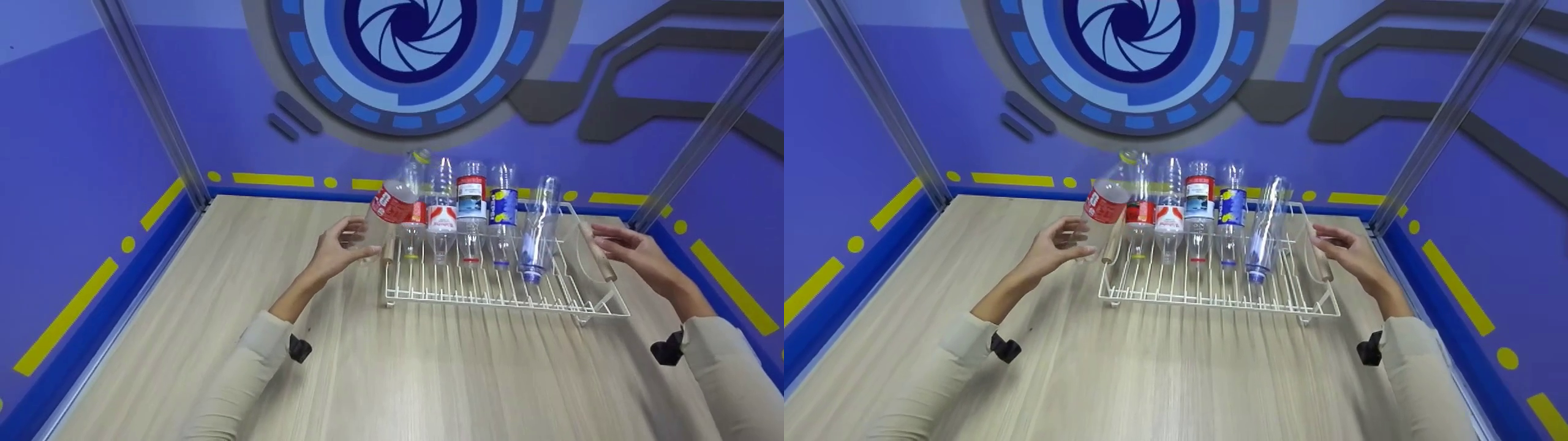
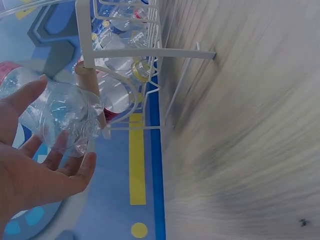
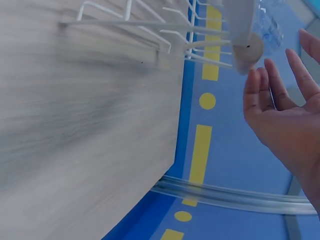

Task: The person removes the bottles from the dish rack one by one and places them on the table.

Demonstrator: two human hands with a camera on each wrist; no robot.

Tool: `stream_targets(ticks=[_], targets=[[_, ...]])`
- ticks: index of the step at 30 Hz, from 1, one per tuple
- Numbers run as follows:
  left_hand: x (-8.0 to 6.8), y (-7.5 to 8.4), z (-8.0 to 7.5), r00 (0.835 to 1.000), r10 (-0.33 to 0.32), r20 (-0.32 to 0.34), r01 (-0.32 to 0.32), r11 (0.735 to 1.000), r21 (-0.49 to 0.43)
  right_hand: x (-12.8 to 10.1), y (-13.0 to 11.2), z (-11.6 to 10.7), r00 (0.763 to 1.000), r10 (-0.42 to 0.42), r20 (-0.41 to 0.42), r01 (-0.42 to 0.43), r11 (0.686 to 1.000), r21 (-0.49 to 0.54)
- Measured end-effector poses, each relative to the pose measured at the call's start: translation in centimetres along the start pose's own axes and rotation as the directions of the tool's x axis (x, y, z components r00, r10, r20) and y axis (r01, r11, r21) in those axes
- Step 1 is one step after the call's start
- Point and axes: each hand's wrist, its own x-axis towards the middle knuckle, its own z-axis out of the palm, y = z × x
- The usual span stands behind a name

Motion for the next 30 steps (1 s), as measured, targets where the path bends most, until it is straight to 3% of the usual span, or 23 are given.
stream_targets(ticks=[4, 13, 21, 30], targets=[[0.4, -0.8, 0.2, 1.000, 0.001, -0.023, -0.002, 0.999, -0.046, -0.1, 0.9, -0.4, 0.997, 0.071, 0.002, -0.071, 0.997, -0.011], [1.2, -2.5, 0.6, 0.998, -0.016, -0.069, 0.009, 0.995, -0.104, -0.3, 2.6, -0.5, 0.984, 0.142, 0.104, -0.156, 0.977, 0.142], [2.4, -3.8, 1.1, 0.985, -0.122, -0.122, 0.107, 0.986, -0.127, -0.5, 4.3, -0.5, 0.971, 0.065, 0.231, -0.155, 0.905, 0.397], [3.8, -5.0, 1.9, 0.977, -0.128, -0.169, 0.116, 0.990, -0.082, -0.7, 5.1, -0.1, 0.964, -0.003, 0.265, -0.146, 0.828, 0.541]])
